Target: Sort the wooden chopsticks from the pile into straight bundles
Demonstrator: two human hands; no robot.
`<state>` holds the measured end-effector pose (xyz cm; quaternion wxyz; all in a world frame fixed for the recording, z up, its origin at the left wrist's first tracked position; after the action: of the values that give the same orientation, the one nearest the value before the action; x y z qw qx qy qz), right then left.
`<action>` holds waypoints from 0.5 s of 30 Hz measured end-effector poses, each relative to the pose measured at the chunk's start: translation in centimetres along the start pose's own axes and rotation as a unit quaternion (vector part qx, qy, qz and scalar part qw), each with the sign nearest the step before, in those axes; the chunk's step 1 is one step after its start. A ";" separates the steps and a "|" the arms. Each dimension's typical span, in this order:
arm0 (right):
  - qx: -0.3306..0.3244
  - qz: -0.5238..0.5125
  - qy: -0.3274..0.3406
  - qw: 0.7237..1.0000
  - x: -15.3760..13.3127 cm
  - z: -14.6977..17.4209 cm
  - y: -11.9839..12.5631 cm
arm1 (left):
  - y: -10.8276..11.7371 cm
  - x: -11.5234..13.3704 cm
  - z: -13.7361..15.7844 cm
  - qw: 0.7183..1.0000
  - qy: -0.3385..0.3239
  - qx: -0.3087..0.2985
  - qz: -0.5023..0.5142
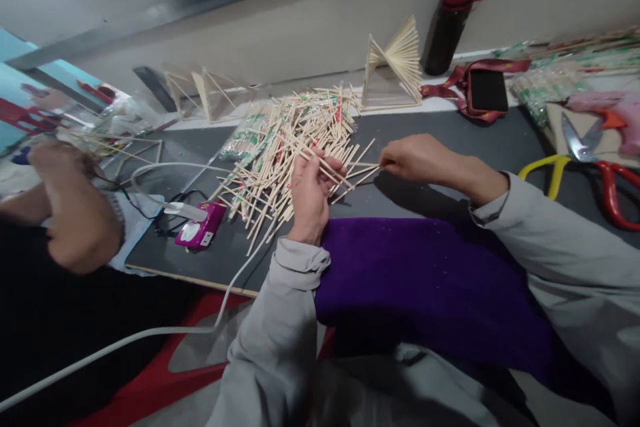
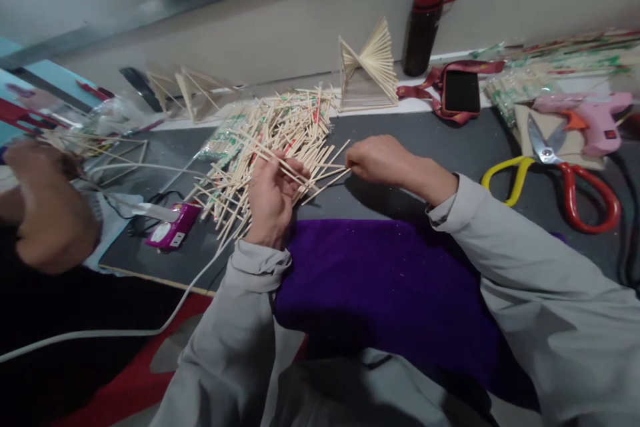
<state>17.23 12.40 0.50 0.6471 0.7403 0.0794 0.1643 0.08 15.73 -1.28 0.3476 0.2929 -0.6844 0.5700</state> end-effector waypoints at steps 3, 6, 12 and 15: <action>-0.039 0.086 0.068 0.993 -1.3 0.1 -1.8 | 0.8 1.9 -0.1 0.998 -0.009 0.044 0.051; -0.056 0.109 0.106 0.987 -2.2 -0.3 -2.9 | 1.2 2.8 0.0 0.996 -0.004 0.070 0.061; -0.043 0.130 0.103 0.985 -3.1 -3.3 -3.1 | 0.8 2.2 0.0 0.996 0.003 0.063 0.058; -0.030 0.103 0.108 0.988 -3.7 -4.5 -3.1 | 0.8 2.0 0.1 0.997 0.008 0.061 0.050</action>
<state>12.55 15.83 -2.59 0.6364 0.7023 0.0671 0.3120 -1.74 15.77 -0.11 0.3051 0.2744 -0.6594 0.6299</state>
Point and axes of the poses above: each hand's wrist, its own z-axis away from the middle knuckle, its own y-axis out of the back of the hand, x = y × z, the point moved 10 cm from there along -z, towards the middle knuckle, and after that the axes turned 15 degrees about z, right-handed, at the moved point
